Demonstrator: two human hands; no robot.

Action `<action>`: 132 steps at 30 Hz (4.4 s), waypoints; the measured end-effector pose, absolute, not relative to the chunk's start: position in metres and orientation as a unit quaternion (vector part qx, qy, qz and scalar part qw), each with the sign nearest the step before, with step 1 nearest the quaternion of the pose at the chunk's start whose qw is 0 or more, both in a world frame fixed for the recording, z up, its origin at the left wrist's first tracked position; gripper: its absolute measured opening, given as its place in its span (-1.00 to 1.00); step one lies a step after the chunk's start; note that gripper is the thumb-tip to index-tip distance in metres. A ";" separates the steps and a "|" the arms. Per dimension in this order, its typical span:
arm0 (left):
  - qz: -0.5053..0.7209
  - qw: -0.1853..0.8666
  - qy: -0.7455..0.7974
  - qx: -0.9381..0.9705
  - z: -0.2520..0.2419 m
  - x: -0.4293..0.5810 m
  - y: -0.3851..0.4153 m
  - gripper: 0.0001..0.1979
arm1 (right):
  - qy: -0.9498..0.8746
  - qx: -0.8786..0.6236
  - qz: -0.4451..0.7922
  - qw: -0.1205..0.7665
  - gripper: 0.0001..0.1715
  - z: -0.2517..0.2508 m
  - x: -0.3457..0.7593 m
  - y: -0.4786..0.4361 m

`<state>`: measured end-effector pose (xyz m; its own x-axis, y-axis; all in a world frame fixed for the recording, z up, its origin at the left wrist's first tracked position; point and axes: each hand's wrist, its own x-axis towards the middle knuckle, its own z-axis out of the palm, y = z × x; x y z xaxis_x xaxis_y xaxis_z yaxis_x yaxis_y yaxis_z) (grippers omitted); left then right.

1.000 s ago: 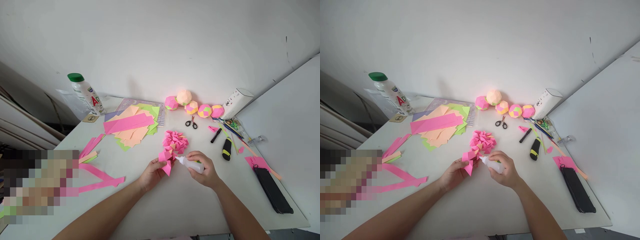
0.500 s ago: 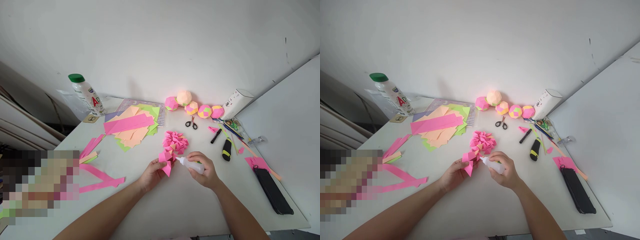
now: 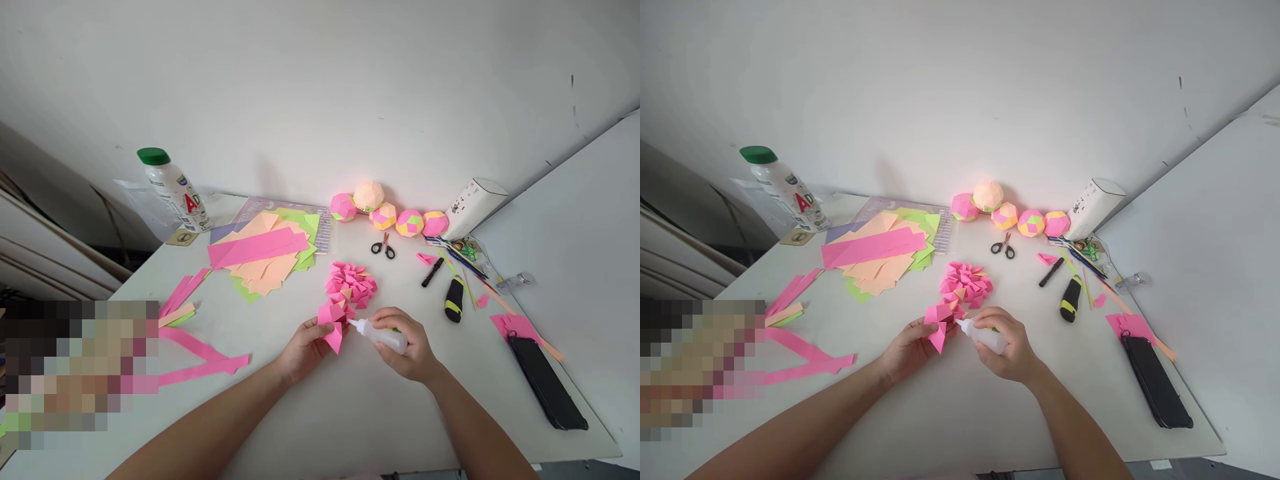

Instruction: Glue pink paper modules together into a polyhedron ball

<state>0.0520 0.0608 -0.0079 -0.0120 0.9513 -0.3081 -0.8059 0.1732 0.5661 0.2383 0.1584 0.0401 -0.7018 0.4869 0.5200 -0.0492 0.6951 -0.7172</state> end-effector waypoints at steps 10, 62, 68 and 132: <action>0.634 0.693 0.324 0.112 -0.010 0.052 0.061 -0.79 | -0.853 -0.122 0.358 0.359 -0.72 0.042 0.237 0.158; 0.632 0.690 0.332 0.116 -0.007 0.052 0.061 -0.76 | -0.849 -0.133 0.355 0.369 -0.69 0.038 0.235 0.152; 0.633 0.691 0.328 0.118 -0.006 0.052 0.061 -0.76 | -0.844 -0.152 0.346 0.381 -0.70 0.037 0.236 0.153; 0.632 0.695 0.319 0.125 -0.011 0.053 0.062 -0.76 | -0.845 -0.128 0.347 0.387 -0.71 0.038 0.234 0.151</action>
